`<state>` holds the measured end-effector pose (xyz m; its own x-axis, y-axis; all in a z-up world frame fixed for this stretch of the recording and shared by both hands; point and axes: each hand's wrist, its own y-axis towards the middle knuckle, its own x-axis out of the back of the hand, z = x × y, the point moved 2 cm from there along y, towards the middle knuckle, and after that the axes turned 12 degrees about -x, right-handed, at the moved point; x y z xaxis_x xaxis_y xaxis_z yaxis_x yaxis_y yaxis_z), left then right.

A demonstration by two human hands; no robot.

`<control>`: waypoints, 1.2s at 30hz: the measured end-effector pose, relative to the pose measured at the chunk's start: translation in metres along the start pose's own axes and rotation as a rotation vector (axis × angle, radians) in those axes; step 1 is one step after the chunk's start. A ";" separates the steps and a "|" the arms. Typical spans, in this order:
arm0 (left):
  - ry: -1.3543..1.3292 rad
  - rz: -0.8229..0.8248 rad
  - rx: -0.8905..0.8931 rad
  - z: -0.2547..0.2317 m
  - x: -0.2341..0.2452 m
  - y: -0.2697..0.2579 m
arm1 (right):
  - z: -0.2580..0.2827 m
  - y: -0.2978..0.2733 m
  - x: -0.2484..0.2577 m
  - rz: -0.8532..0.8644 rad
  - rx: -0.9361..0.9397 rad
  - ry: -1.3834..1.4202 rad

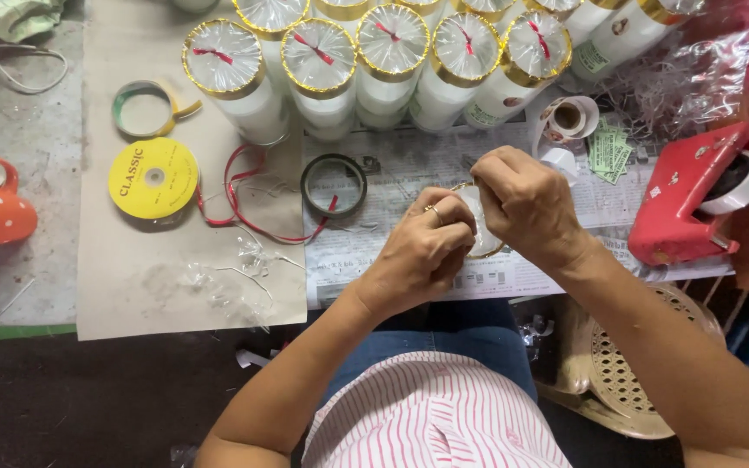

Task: Wrapping candle jars in protective plastic and applying product labels

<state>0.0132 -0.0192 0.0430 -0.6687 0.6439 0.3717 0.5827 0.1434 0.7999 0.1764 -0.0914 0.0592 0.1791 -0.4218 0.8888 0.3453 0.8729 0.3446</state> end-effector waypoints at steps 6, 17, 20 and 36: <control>-0.030 0.031 -0.020 -0.003 0.007 0.005 | 0.003 0.001 0.000 0.000 0.007 0.064; 0.050 -0.008 0.309 -0.013 0.057 -0.032 | -0.069 -0.007 0.074 0.067 -0.555 0.613; -0.024 0.045 0.375 -0.008 0.057 -0.037 | -0.112 -0.056 0.056 -0.006 -0.727 0.502; 0.024 -0.159 0.479 0.001 0.001 -0.040 | -0.101 -0.098 -0.035 0.441 -0.600 -0.008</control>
<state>-0.0103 -0.0230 0.0108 -0.7735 0.5694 0.2783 0.6156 0.5705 0.5437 0.2291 -0.1867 -0.0364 0.4115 -0.0600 0.9094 0.6870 0.6761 -0.2663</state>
